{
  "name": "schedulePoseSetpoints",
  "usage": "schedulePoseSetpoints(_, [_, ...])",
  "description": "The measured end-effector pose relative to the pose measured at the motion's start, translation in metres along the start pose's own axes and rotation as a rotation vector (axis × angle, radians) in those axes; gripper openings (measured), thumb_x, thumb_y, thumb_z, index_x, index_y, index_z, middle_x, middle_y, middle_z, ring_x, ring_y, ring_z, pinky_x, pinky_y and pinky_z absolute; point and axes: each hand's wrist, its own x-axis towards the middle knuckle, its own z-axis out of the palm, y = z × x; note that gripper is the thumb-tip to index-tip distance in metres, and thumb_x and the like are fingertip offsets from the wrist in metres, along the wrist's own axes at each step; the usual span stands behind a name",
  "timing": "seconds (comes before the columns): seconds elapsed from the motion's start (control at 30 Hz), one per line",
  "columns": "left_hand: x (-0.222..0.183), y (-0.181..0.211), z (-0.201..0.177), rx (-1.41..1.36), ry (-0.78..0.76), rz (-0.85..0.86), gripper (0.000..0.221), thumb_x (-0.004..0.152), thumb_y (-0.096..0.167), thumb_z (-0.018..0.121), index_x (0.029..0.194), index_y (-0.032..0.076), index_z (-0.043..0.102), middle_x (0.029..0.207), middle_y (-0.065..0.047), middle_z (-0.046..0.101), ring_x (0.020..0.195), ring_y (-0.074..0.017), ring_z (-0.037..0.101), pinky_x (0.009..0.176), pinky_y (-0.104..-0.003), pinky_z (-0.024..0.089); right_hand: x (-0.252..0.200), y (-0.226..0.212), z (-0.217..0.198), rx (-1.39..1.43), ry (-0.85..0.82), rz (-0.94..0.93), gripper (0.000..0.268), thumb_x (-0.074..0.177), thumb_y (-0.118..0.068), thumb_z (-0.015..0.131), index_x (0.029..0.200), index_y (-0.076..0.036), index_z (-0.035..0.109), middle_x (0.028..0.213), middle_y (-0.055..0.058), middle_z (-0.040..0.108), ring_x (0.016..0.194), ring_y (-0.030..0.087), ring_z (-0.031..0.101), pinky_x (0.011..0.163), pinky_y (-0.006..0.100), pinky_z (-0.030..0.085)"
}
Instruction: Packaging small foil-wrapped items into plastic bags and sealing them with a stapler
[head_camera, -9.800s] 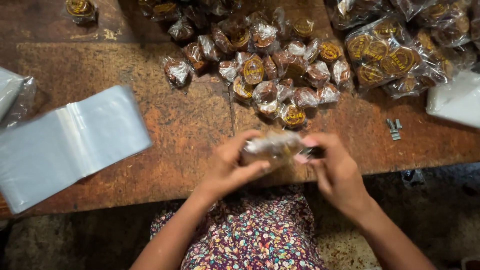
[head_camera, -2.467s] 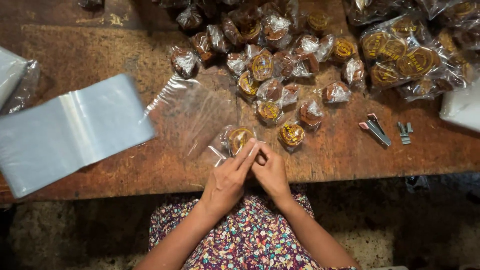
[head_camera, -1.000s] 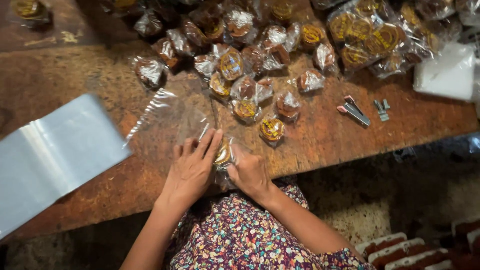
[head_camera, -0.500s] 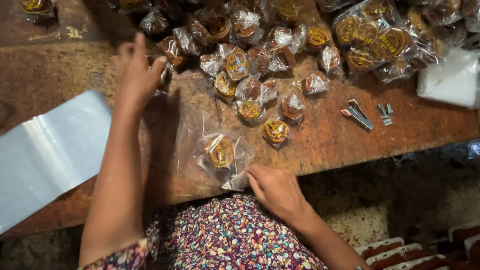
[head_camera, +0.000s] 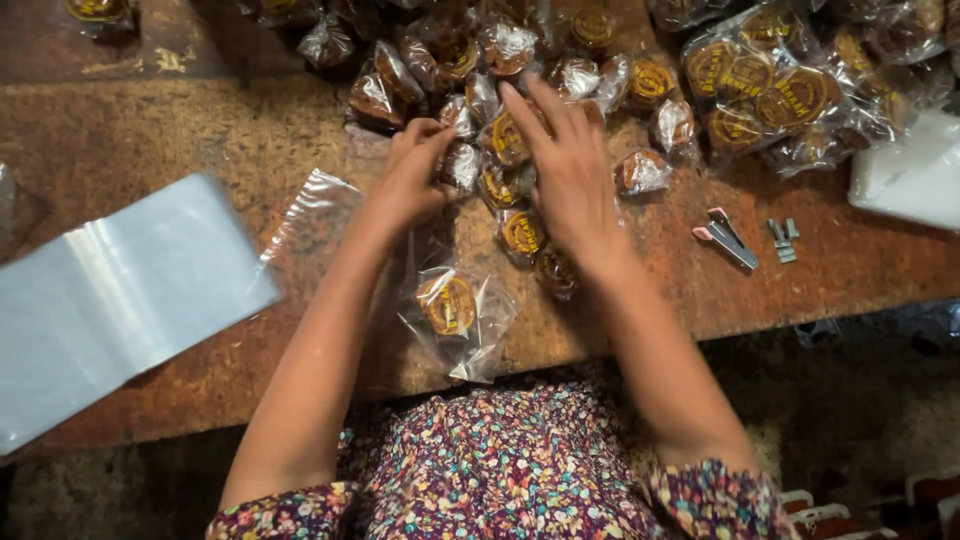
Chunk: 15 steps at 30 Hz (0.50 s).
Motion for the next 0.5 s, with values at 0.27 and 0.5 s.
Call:
schedulePoseSetpoints(0.27, [0.01,-0.024,0.035,0.379,0.201,0.191,0.07,0.065,0.032,0.092,0.117,0.01,0.052,0.118,-0.012,0.049,0.108,-0.0306,0.043,0.093,-0.047,0.042,0.022,0.047,0.028,-0.169,-0.072,-0.102,0.028,0.094,-0.01,0.078,0.111,-0.009,0.056,0.11,0.011,0.055,0.099,0.027,0.052,0.082,0.039,0.044])
schedulePoseSetpoints(0.5, [-0.001,-0.028,0.038,0.357,0.275,0.344,0.053,0.07,0.021,0.083,0.107,0.009,0.047,0.106,-0.012,0.049,0.098,-0.0319,0.048,0.086,-0.044,0.044,-0.014,0.02,-0.024,1.049,-0.012,0.68,0.036,0.085,-0.019,0.08,0.118,-0.014,0.065,0.112,0.007,0.065,0.092,0.015,0.064,0.061,0.02,0.057])
